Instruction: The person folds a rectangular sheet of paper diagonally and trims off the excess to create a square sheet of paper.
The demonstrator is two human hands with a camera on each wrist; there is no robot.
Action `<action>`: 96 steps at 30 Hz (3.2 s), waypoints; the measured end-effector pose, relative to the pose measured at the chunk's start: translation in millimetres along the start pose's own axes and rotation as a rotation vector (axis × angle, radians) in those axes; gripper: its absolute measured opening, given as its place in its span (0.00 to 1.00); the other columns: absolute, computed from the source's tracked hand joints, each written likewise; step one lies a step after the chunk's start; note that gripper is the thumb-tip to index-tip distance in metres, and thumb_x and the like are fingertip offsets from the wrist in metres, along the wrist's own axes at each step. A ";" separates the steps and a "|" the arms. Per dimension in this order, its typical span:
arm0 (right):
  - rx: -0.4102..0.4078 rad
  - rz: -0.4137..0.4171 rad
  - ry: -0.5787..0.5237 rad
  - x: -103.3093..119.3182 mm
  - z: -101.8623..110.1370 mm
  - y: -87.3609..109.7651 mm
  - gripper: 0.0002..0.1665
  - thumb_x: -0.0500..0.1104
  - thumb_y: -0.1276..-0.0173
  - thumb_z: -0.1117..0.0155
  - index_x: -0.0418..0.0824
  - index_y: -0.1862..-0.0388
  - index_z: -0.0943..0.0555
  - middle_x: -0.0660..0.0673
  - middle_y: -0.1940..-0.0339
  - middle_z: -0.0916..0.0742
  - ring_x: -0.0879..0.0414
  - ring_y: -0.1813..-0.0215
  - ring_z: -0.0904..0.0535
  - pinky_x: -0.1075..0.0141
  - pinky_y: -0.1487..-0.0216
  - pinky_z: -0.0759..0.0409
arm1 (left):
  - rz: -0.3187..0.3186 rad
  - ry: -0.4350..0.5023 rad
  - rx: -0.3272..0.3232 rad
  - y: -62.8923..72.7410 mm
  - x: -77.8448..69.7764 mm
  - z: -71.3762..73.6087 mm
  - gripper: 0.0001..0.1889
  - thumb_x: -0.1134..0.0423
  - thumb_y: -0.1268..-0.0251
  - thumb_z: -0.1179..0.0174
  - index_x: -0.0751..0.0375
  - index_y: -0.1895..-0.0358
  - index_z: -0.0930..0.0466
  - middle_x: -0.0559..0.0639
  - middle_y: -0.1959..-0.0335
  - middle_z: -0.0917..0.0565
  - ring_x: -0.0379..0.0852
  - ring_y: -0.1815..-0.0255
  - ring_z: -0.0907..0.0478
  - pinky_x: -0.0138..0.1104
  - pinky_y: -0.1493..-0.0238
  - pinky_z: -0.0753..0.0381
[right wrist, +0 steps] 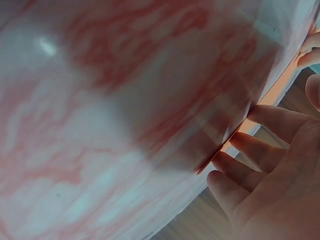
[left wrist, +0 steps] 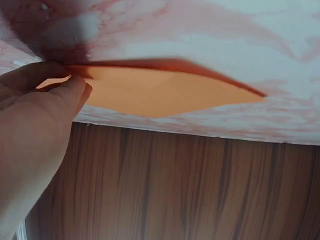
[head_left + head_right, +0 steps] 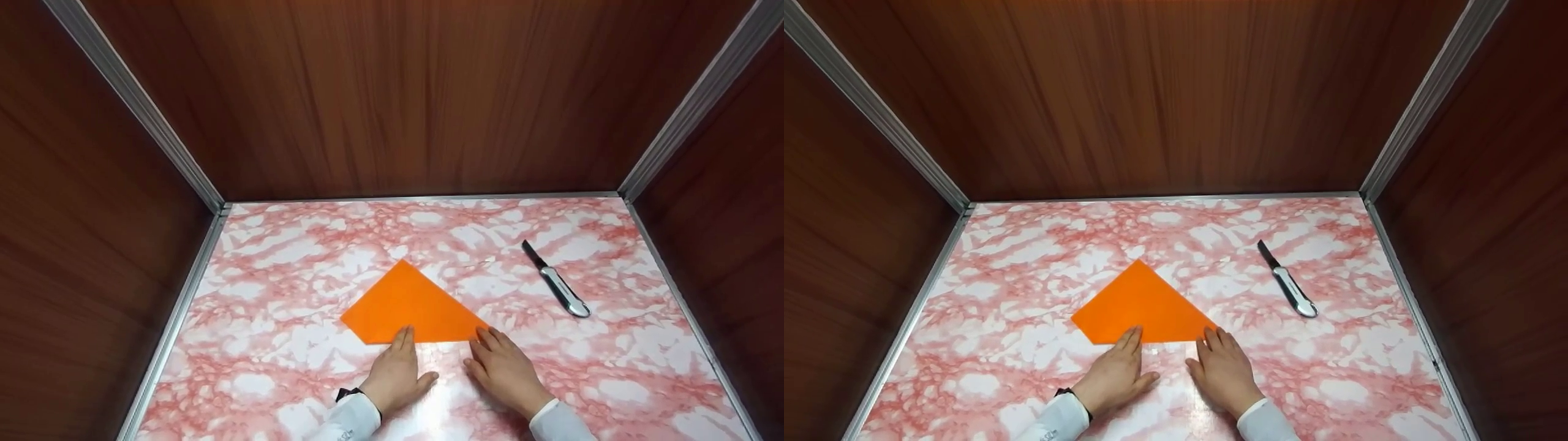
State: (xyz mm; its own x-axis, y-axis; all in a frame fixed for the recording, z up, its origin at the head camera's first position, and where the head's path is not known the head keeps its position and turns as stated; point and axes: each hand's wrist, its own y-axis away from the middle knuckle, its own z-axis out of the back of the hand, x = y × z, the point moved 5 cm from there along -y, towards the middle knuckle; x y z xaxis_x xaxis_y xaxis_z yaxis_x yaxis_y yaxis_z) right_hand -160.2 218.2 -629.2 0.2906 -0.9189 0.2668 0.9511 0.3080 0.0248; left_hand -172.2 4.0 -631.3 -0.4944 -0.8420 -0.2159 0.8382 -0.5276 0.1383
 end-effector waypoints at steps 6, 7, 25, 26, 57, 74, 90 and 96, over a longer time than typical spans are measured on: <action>0.002 -0.011 -0.002 -1.2 0.1 0.0 0.32 0.58 0.21 0.45 0.36 0.31 0.21 0.35 0.26 0.25 0.37 0.25 0.34 0.44 0.26 0.38 | -0.081 -0.055 -0.038 1.8 5.5 -1.1 0.42 0.38 0.22 0.52 0.77 0.27 0.34 0.67 0.22 0.39 0.59 0.21 0.43 0.43 0.26 0.37; 0.000 -0.009 -0.002 -1.1 0.0 0.1 0.32 0.58 0.21 0.44 0.36 0.31 0.21 0.35 0.26 0.25 0.37 0.25 0.34 0.45 0.26 0.39 | -0.081 -0.064 -0.035 2.5 6.2 -1.4 0.42 0.37 0.22 0.52 0.76 0.27 0.34 0.67 0.22 0.39 0.58 0.20 0.43 0.45 0.25 0.39; -0.060 0.095 -0.060 43.8 -10.1 -12.2 0.35 0.61 0.20 0.49 0.40 0.26 0.25 0.33 0.25 0.27 0.35 0.25 0.35 0.42 0.25 0.40 | 0.009 -0.063 0.002 5.2 10.8 -3.2 0.46 0.29 0.27 0.55 0.67 0.23 0.36 0.60 0.20 0.40 0.57 0.20 0.45 0.70 0.34 0.40; -0.057 0.118 -0.064 50.6 -12.1 -15.3 0.35 0.62 0.19 0.50 0.41 0.26 0.26 0.33 0.25 0.27 0.35 0.24 0.35 0.42 0.25 0.41 | 0.006 -0.068 -0.005 5.6 10.7 -2.7 0.46 0.29 0.27 0.55 0.67 0.23 0.36 0.60 0.20 0.39 0.57 0.20 0.44 0.71 0.34 0.40; -0.126 -0.115 -0.024 -30.2 9.5 20.3 0.31 0.61 0.19 0.51 0.41 0.33 0.19 0.33 0.27 0.25 0.31 0.28 0.34 0.37 0.28 0.40 | 0.013 0.017 0.048 9.5 14.4 0.1 0.45 0.31 0.25 0.55 0.66 0.21 0.39 0.60 0.18 0.44 0.56 0.18 0.48 0.70 0.32 0.45; -0.091 -0.207 -0.078 -40.9 15.3 23.5 0.32 0.55 0.18 0.48 0.32 0.32 0.23 0.29 0.30 0.24 0.30 0.32 0.30 0.37 0.31 0.36 | 0.008 0.034 0.093 5.3 13.3 -2.6 0.46 0.30 0.25 0.57 0.64 0.20 0.42 0.60 0.18 0.47 0.58 0.18 0.51 0.69 0.29 0.49; -0.027 -0.283 -0.683 -36.0 25.9 -51.6 0.35 0.43 0.19 0.46 0.31 0.20 0.40 0.30 0.28 0.27 0.36 0.28 0.31 0.42 0.29 0.35 | -0.059 -0.014 -0.118 -44.3 19.7 4.5 0.17 0.41 0.22 0.51 0.51 0.57 0.29 0.54 0.21 0.37 0.54 0.22 0.40 0.67 0.30 0.42; -0.030 -0.448 -1.007 -34.4 23.0 -72.1 0.36 0.37 0.22 0.48 0.27 0.20 0.44 0.24 0.29 0.31 0.33 0.35 0.27 0.47 0.40 0.21 | -0.035 -0.042 -0.179 -52.4 20.8 0.5 0.18 0.41 0.23 0.47 0.54 0.55 0.28 0.57 0.22 0.36 0.56 0.24 0.37 0.65 0.30 0.40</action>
State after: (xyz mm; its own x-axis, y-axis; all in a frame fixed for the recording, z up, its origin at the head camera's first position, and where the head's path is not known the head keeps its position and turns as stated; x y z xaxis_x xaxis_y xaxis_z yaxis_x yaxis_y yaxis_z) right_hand -241.1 233.3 -618.1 -0.2865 -0.3203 0.9029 0.9551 -0.0217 0.2954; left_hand -226.5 14.1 -642.6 -0.5297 -0.8296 -0.1766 0.8462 -0.5311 -0.0432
